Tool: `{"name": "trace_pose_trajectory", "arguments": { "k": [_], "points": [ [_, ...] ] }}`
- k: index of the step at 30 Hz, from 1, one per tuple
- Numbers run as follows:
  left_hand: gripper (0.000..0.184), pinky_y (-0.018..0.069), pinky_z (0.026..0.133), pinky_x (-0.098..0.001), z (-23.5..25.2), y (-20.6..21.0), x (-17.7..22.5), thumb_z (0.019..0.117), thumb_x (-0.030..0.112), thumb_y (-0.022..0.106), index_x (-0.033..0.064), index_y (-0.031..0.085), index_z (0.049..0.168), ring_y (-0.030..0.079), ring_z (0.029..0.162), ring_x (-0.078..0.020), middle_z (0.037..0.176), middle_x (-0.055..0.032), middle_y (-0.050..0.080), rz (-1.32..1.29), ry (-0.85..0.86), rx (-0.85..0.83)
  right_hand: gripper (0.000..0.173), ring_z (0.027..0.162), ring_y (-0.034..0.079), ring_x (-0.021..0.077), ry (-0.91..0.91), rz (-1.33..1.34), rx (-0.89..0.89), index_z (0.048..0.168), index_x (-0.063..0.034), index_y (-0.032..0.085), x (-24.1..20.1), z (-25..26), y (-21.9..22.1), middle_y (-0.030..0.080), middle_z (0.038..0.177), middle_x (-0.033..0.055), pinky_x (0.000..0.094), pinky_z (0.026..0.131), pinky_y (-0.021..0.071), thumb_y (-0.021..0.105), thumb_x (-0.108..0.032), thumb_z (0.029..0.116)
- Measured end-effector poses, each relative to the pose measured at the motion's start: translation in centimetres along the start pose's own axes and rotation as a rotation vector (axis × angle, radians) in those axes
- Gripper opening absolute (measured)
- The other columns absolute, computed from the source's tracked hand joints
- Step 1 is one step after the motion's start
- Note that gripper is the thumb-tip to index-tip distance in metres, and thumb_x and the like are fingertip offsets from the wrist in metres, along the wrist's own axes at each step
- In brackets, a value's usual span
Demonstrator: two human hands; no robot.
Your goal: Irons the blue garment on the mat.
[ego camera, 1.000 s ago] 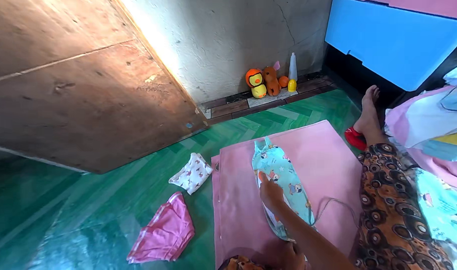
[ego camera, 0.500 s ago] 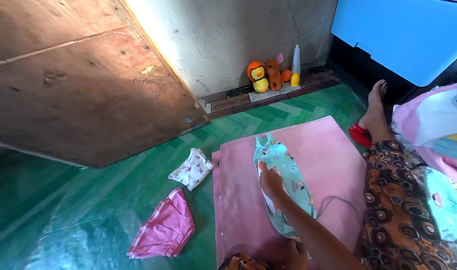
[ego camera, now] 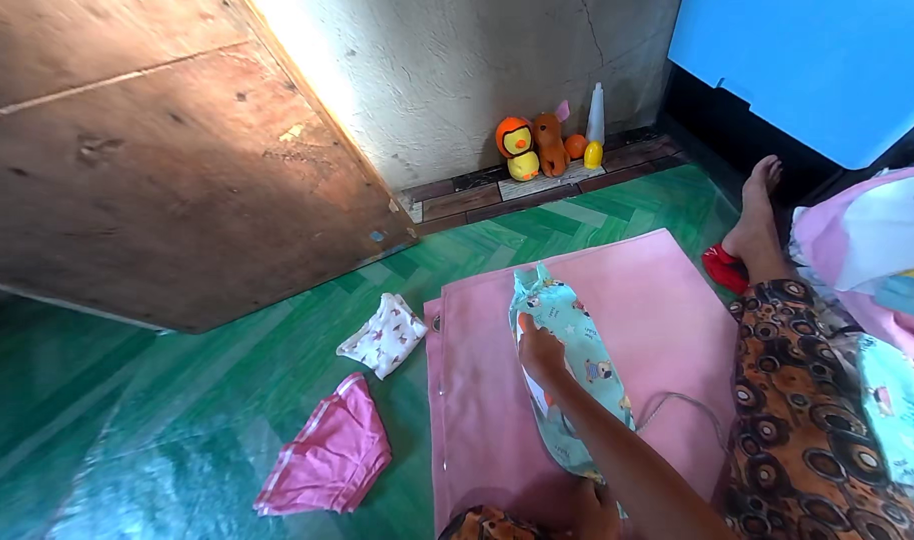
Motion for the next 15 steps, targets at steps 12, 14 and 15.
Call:
{"name": "trace_pose_trajectory", "arguments": {
  "k": [12, 14, 15],
  "points": [
    [0.034, 0.0493, 0.096, -0.0536, -0.48, -0.43, 0.52, 0.1059, 0.019, 0.052, -0.0105, 0.066, 0.116, 0.065, 0.106, -0.0375, 0.108, -0.0277, 0.068, 0.009, -0.021, -0.006, 0.055, 0.118, 0.067, 0.0368, 0.001, 0.009, 0.008, 0.163, -0.0206, 0.028, -0.36, 0.76, -0.38, 0.065, 0.131, 0.02, 0.0517, 0.095, 0.0546, 0.04, -0.023, 0.1097],
    [0.035, 0.0493, 0.097, -0.0541, -0.37, -0.26, 0.39, 0.1061, 0.02, 0.052, -0.0109, 0.065, 0.118, 0.065, 0.108, -0.0379, 0.11, -0.0282, 0.068, -0.008, -0.001, -0.012, 0.055, 0.118, 0.067, 0.0379, 0.0, 0.023, 0.006, 0.163, -0.0201, 0.028, -0.4, 0.8, -0.43, 0.064, 0.132, 0.0211, 0.0531, 0.096, 0.0545, 0.041, -0.023, 0.1097],
    [0.035, 0.0493, 0.097, -0.054, -0.29, -0.17, 0.31, 0.1059, 0.019, 0.052, -0.0112, 0.065, 0.117, 0.065, 0.107, -0.038, 0.11, -0.0285, 0.068, -0.014, 0.009, -0.011, 0.056, 0.118, 0.066, 0.0383, 0.001, 0.027, 0.004, 0.163, -0.0203, 0.027, -0.39, 0.82, -0.44, 0.064, 0.132, 0.0214, 0.0536, 0.096, 0.0545, 0.041, -0.024, 0.1098]
  ]
}}
Point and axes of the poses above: each hand's wrist, its own z-axis towards the middle knuckle, its own y-axis out of the palm, x = y × z, the point moved 10 cm from there along z, towards the middle knuckle
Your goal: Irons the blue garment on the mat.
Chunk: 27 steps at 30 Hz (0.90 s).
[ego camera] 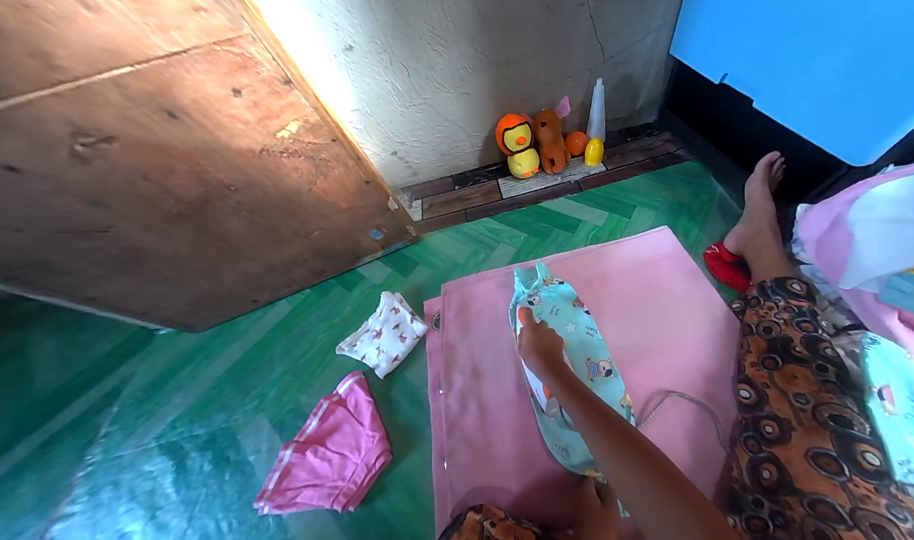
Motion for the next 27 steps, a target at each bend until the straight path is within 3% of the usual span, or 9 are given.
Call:
{"name": "trace_pose_trajectory", "arguments": {
  "k": [8, 27],
  "points": [
    [0.034, 0.0494, 0.096, -0.054, -0.03, -0.13, 0.15, 0.1055, 0.019, 0.052, -0.0111, 0.066, 0.113, 0.065, 0.105, -0.0377, 0.107, -0.028, 0.068, 0.015, 0.006, 0.004, 0.056, 0.118, 0.067, 0.0375, 0.007, -0.015, -0.003, 0.164, -0.0213, 0.026, 0.05, 0.16, 0.09, 0.064, 0.133, 0.021, 0.0534, 0.095, 0.0546, 0.04, -0.024, 0.1099],
    [0.037, 0.0484, 0.099, -0.0541, 0.41, 0.1, -0.29, 0.1063, 0.022, 0.053, -0.0106, 0.066, 0.118, 0.065, 0.11, -0.0386, 0.112, -0.0287, 0.068, 0.041, -0.03, 0.0, 0.057, 0.121, 0.065, 0.0382, 0.008, -0.029, -0.029, 0.164, -0.0226, 0.024, 0.42, -0.28, 0.41, 0.063, 0.135, 0.0209, 0.0531, 0.096, 0.0541, 0.041, -0.025, 0.1099]
  ]
}}
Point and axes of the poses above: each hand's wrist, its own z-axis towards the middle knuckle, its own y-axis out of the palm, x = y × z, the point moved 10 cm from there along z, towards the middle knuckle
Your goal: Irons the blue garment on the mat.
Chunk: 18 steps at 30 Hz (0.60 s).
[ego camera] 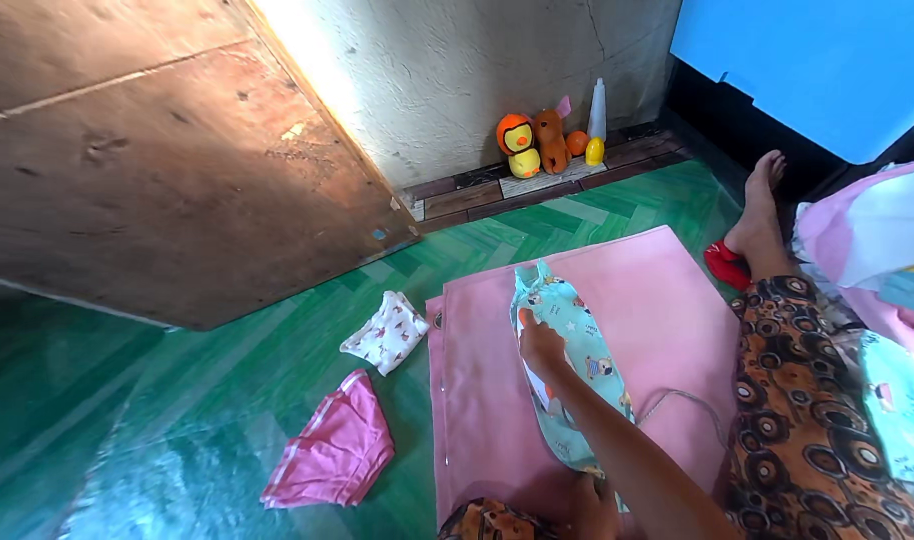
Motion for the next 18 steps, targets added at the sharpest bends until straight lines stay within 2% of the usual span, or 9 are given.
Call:
{"name": "trace_pose_trajectory", "arguments": {
  "k": [3, 10, 13, 15, 18],
  "points": [
    [0.036, 0.05, 0.096, -0.0531, 0.4, 0.4, -0.4, 0.1065, 0.021, 0.051, -0.0109, 0.065, 0.117, 0.066, 0.104, -0.0369, 0.108, -0.0279, 0.068, -0.021, 0.021, -0.005, 0.057, 0.119, 0.066, 0.0395, -0.012, 0.02, 0.003, 0.164, -0.0214, 0.026, 0.4, -0.5, 0.2, 0.062, 0.135, 0.0224, 0.0548, 0.096, 0.0541, 0.042, -0.025, 0.1096],
    [0.035, 0.0502, 0.095, -0.0512, 0.1, 0.3, -0.2, 0.1066, 0.019, 0.052, -0.0119, 0.063, 0.12, 0.065, 0.104, -0.0363, 0.109, -0.0286, 0.067, -0.033, 0.015, -0.002, 0.056, 0.117, 0.066, 0.0399, -0.035, 0.028, 0.002, 0.164, -0.0226, 0.027, 1.4, -2.4, 0.9, 0.063, 0.132, 0.0227, 0.0544, 0.094, 0.055, 0.041, -0.025, 0.1095],
    [0.033, 0.052, 0.089, -0.0488, 0.0, 0.3, -0.1, 0.1065, 0.019, 0.052, -0.0111, 0.064, 0.116, 0.065, 0.096, -0.0327, 0.103, -0.0258, 0.067, -0.044, 0.021, 0.002, 0.056, 0.117, 0.066, 0.0402, -0.047, 0.033, 0.002, 0.164, -0.0226, 0.028, 1.8, -3.4, 1.3, 0.063, 0.132, 0.023, 0.0546, 0.095, 0.0547, 0.042, -0.024, 0.1095],
    [0.033, 0.0524, 0.09, -0.0488, -0.1, 0.3, 0.0, 0.1061, 0.017, 0.052, -0.0115, 0.063, 0.118, 0.065, 0.097, -0.0329, 0.104, -0.0264, 0.066, -0.051, 0.031, 0.002, 0.057, 0.116, 0.066, 0.0401, -0.048, 0.041, 0.003, 0.164, -0.0227, 0.027, 2.2, -3.7, 1.6, 0.062, 0.134, 0.0227, 0.0544, 0.095, 0.0548, 0.043, -0.023, 0.1094],
    [0.038, 0.0487, 0.097, -0.0507, 0.5, 0.5, -0.3, 0.1065, 0.02, 0.049, -0.0123, 0.064, 0.118, 0.063, 0.107, -0.0358, 0.114, -0.0287, 0.065, -0.014, 0.071, -0.018, 0.057, 0.116, 0.066, 0.0399, -0.054, 0.041, -0.005, 0.165, -0.0221, 0.026, 2.4, -4.1, 2.0, 0.061, 0.135, 0.023, 0.0541, 0.095, 0.055, 0.042, -0.023, 0.1096]
  ]
}}
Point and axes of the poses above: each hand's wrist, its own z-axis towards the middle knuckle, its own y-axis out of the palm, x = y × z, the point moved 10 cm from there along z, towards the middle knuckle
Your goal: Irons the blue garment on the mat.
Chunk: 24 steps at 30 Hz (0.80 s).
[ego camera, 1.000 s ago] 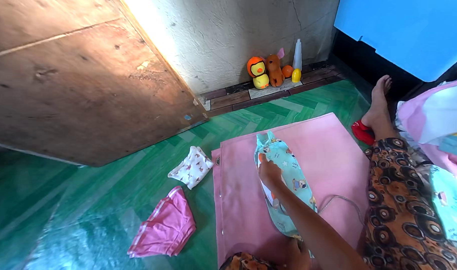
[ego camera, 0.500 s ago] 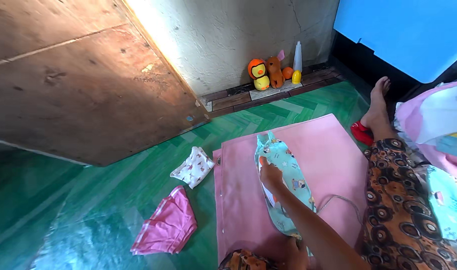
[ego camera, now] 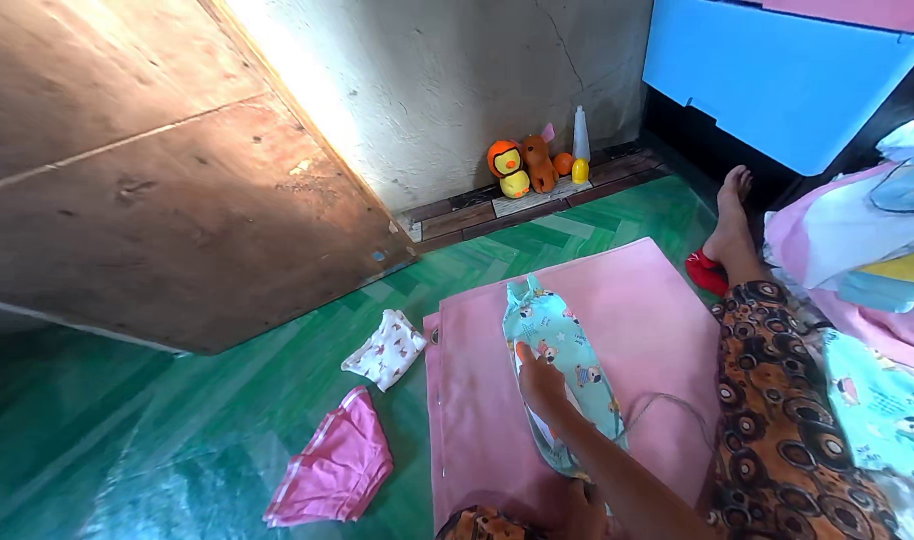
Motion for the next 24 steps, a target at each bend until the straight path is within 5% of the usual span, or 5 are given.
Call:
{"name": "trace_pose_trajectory", "arguments": {
  "k": [12, 16, 24],
  "points": [
    [0.034, 0.0521, 0.089, -0.0498, -0.2, -0.2, -0.2, 0.1066, 0.02, 0.052, -0.01, 0.065, 0.116, 0.066, 0.096, -0.0335, 0.103, -0.0258, 0.068, 0.016, -0.05, 0.017, 0.058, 0.116, 0.066, 0.0409, -0.005, -0.014, -0.043, 0.165, -0.0256, 0.025, 0.8, -1.4, 0.7, 0.061, 0.136, 0.0236, 0.055, 0.095, 0.0545, 0.043, -0.025, 0.1098],
    [0.028, 0.0541, 0.074, -0.0417, -1.0, -0.7, 0.7, 0.1052, 0.015, 0.053, -0.0095, 0.066, 0.106, 0.063, 0.073, -0.022, 0.083, -0.0167, 0.065, -0.042, -0.03, 0.05, 0.057, 0.115, 0.067, 0.0417, -0.013, -0.011, -0.037, 0.165, -0.0247, 0.027, 1.1, -1.8, 0.9, 0.061, 0.135, 0.0246, 0.0555, 0.094, 0.0547, 0.044, -0.026, 0.1097],
    [0.028, 0.0536, 0.079, -0.0445, -0.6, -0.5, 0.1, 0.1043, 0.015, 0.053, -0.0095, 0.066, 0.108, 0.065, 0.081, -0.0259, 0.088, -0.019, 0.066, -0.007, -0.037, 0.033, 0.059, 0.115, 0.066, 0.0421, 0.009, -0.008, -0.054, 0.165, -0.0266, 0.025, 1.7, -2.5, 1.3, 0.06, 0.136, 0.0246, 0.0566, 0.095, 0.0544, 0.045, -0.025, 0.1094]
  ]
}}
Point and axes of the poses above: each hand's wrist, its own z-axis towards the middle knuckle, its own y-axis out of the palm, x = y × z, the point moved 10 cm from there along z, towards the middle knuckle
